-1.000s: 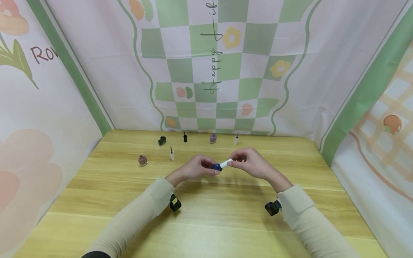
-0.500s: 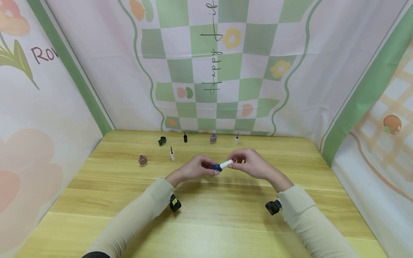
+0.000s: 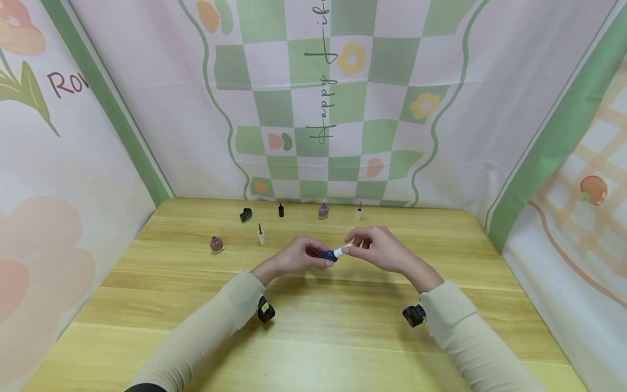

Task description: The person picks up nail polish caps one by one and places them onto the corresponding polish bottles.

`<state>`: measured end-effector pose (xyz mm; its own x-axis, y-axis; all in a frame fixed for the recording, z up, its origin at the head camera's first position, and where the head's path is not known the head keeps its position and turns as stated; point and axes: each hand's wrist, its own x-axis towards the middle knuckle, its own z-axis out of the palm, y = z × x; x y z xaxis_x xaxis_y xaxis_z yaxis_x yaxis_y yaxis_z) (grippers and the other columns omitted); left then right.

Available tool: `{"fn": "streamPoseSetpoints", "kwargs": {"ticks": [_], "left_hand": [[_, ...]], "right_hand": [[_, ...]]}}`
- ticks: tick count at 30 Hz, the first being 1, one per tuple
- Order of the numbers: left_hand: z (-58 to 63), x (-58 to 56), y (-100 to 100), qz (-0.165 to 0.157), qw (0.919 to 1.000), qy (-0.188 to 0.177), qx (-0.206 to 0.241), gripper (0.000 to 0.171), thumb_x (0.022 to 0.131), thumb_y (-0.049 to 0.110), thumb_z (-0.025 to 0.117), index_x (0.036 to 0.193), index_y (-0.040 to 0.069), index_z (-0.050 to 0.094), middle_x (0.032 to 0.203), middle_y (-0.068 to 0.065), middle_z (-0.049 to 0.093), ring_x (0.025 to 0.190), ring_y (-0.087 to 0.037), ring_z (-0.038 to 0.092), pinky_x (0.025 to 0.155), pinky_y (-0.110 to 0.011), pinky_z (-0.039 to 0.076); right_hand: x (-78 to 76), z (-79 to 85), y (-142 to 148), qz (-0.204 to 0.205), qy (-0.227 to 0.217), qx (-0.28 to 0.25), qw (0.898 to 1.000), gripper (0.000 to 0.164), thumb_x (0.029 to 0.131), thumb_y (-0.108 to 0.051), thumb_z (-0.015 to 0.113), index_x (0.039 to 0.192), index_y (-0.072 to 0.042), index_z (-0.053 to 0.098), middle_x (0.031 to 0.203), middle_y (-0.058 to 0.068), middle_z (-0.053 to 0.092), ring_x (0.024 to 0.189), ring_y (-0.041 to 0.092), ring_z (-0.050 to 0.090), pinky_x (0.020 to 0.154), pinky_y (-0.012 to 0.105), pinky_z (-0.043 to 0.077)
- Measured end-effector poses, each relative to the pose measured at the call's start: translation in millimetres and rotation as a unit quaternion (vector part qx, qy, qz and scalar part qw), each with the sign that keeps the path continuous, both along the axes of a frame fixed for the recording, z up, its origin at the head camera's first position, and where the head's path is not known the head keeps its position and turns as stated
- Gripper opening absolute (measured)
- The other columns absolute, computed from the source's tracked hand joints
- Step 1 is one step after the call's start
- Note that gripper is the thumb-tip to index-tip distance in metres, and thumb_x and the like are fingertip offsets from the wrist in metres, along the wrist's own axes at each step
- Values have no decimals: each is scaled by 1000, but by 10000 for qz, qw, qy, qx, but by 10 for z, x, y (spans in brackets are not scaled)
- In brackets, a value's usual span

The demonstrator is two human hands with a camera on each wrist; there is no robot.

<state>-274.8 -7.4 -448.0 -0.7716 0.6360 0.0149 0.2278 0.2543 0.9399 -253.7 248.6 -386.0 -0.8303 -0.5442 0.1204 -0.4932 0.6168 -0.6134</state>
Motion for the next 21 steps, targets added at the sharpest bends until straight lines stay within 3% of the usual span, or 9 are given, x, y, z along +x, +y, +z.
{"fn": "streamPoseSetpoints", "kwargs": {"ticks": [4,13,21], "left_hand": [[6,4,1,37,10000,-35,-7,14,92,21,79,104,13,79,94,0,74,83,-15,66,74,-28,57],[15,11,2,67,9999,-69,-47,14,92,22,80,103,14,79,94,0,74,84,-16,67,75,-29,57],[14,37,6,20,10000,47,-48,14,93,22,78,105,15,79,95,1,74,84,-15,67,74,-29,57]], "right_hand": [[10,7,-1,199,-31,-60,9998,21,96,-23,75,113,-10,73,83,-4,67,64,15,57,53,27,48],[13,25,-7,118,-263,-56,9996,11,98,-23,72,100,-13,76,79,-1,67,64,14,52,54,26,44],[4,3,-27,29,-203,201,9996,37,105,-36,60,73,-19,67,56,-3,52,46,8,37,45,26,38]]}}
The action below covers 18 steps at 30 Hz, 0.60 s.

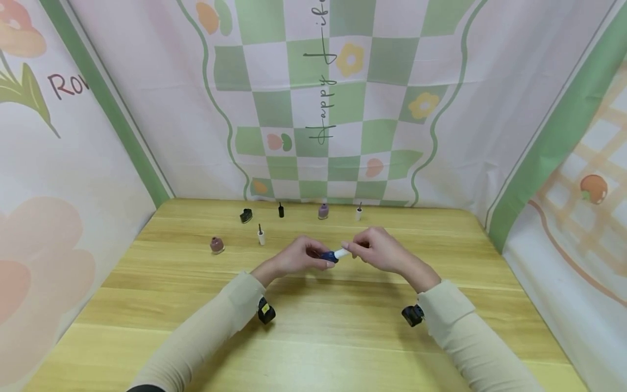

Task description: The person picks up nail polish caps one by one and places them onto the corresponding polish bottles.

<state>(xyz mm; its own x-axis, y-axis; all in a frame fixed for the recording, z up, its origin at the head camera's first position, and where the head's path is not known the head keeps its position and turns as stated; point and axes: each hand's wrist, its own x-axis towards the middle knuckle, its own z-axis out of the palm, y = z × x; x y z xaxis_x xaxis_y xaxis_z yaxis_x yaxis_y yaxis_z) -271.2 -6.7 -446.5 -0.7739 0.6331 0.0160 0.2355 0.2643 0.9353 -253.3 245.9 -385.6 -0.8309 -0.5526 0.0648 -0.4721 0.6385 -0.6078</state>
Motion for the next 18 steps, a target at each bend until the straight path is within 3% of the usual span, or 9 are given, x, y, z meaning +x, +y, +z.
{"fn": "streamPoseSetpoints", "kwargs": {"ticks": [4,8,11,18], "left_hand": [[7,10,-3,7,10000,-5,-8,14,93,21,78,106,14,79,95,2,73,84,-15,66,74,-28,57],[10,11,-8,51,10000,-66,-31,14,93,21,78,104,14,79,95,1,73,83,-14,66,73,-28,56],[10,7,-10,54,9999,-102,-8,13,92,21,79,104,14,79,94,1,74,82,-15,66,73,-28,56],[2,2,-13,31,10000,-33,2,13,92,21,79,103,14,79,94,1,74,82,-15,67,73,-28,56]], "right_hand": [[6,-8,9,-19,127,-15,9999,33,104,-37,61,78,-20,72,58,-7,54,48,8,41,47,27,40],[14,6,21,111,208,-140,9996,15,100,-29,70,99,-16,75,72,-6,64,57,13,51,51,27,44],[15,26,22,205,84,-217,9995,19,96,-25,74,109,-11,74,81,-4,68,62,16,57,53,27,47],[9,36,26,265,-99,-224,9993,15,97,-22,73,107,-11,74,84,6,69,64,17,54,54,26,46]]}}
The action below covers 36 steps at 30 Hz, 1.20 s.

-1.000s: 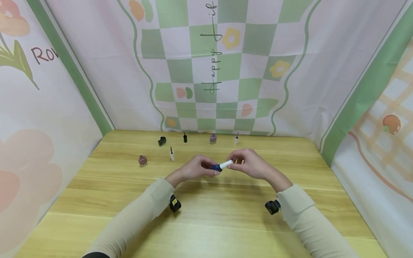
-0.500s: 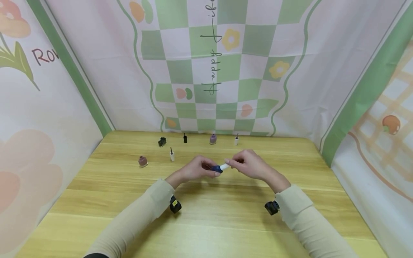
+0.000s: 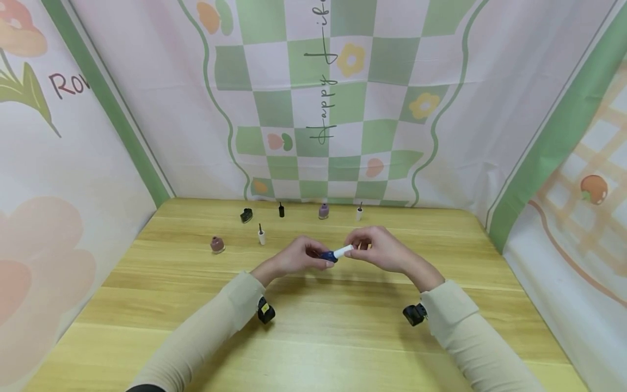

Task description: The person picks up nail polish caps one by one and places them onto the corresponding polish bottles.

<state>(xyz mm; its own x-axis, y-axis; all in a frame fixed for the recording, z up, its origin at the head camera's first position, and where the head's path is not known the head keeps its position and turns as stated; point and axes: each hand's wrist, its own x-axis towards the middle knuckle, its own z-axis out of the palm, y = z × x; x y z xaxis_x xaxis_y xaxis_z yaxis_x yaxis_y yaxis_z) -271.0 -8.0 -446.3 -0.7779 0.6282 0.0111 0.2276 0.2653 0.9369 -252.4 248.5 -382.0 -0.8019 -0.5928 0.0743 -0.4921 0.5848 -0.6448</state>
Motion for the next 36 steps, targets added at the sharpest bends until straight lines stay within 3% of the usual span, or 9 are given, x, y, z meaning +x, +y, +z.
{"fn": "streamPoseSetpoints", "kwargs": {"ticks": [7,29,36], "left_hand": [[2,-5,-4,-15,10000,-50,-50,13,94,21,77,105,15,79,96,3,74,84,-15,66,74,-28,56],[-16,-14,21,-36,9999,-56,-76,12,92,22,79,104,17,79,95,3,75,84,-15,66,75,-29,56],[-37,-23,51,-94,9999,-61,79,18,92,18,79,108,12,77,96,4,77,89,-13,71,81,-27,59]], "right_hand": [[7,9,-5,-65,-23,-12,10000,12,98,-23,72,101,-12,75,81,-3,68,65,15,53,55,26,46],[-3,30,-17,-163,28,13,9999,10,97,-22,74,97,-12,77,80,-6,71,65,15,57,56,26,47],[8,53,-23,-227,132,26,9997,12,97,-24,73,98,-13,77,81,-7,70,66,14,56,55,26,47]]}}
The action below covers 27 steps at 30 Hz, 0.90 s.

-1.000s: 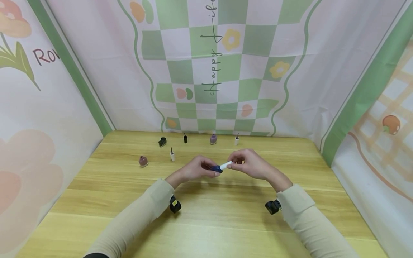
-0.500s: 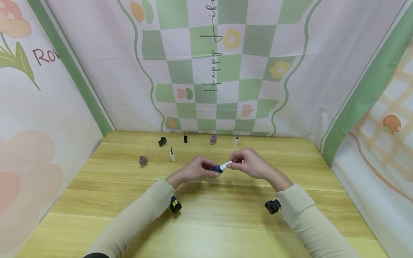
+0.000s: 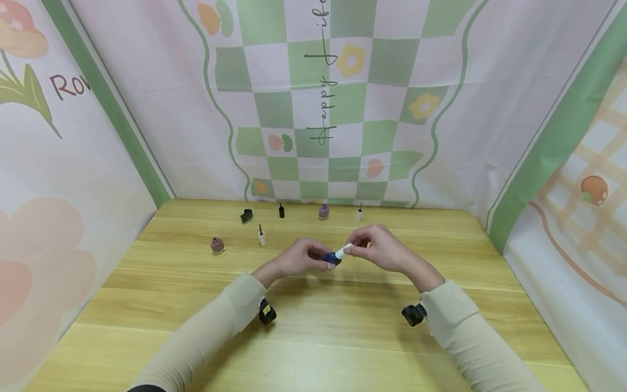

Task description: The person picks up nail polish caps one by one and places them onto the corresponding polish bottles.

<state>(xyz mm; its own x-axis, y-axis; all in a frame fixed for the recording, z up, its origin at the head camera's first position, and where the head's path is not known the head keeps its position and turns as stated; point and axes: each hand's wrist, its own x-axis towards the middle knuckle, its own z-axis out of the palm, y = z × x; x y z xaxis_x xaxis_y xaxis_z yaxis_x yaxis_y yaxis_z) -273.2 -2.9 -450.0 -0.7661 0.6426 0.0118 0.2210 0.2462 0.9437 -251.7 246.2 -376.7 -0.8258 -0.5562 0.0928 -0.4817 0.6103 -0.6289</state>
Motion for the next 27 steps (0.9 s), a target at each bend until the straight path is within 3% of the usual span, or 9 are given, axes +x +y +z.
{"fn": "streamPoseSetpoints", "kwargs": {"ticks": [10,20,27], "left_hand": [[-13,9,62,-3,9998,84,187,19,92,13,79,110,9,74,97,2,76,90,-11,73,82,-27,60],[-16,29,142,176,9991,62,377,19,91,9,78,110,5,73,106,-4,69,92,-14,72,84,-26,60],[-6,30,206,199,9990,105,375,19,91,11,78,109,7,74,103,-3,68,92,-12,71,84,-25,59]], "right_hand": [[33,32,-14,-249,2,-162,9996,15,99,-26,71,103,-13,77,85,-1,70,68,18,55,56,28,47],[44,-35,11,-565,-194,-622,9963,19,97,-28,74,107,-12,75,91,3,70,75,21,60,59,29,50],[60,-76,44,-732,-216,-739,9943,19,97,-28,74,108,-13,74,95,7,70,78,24,63,60,30,52]]}}
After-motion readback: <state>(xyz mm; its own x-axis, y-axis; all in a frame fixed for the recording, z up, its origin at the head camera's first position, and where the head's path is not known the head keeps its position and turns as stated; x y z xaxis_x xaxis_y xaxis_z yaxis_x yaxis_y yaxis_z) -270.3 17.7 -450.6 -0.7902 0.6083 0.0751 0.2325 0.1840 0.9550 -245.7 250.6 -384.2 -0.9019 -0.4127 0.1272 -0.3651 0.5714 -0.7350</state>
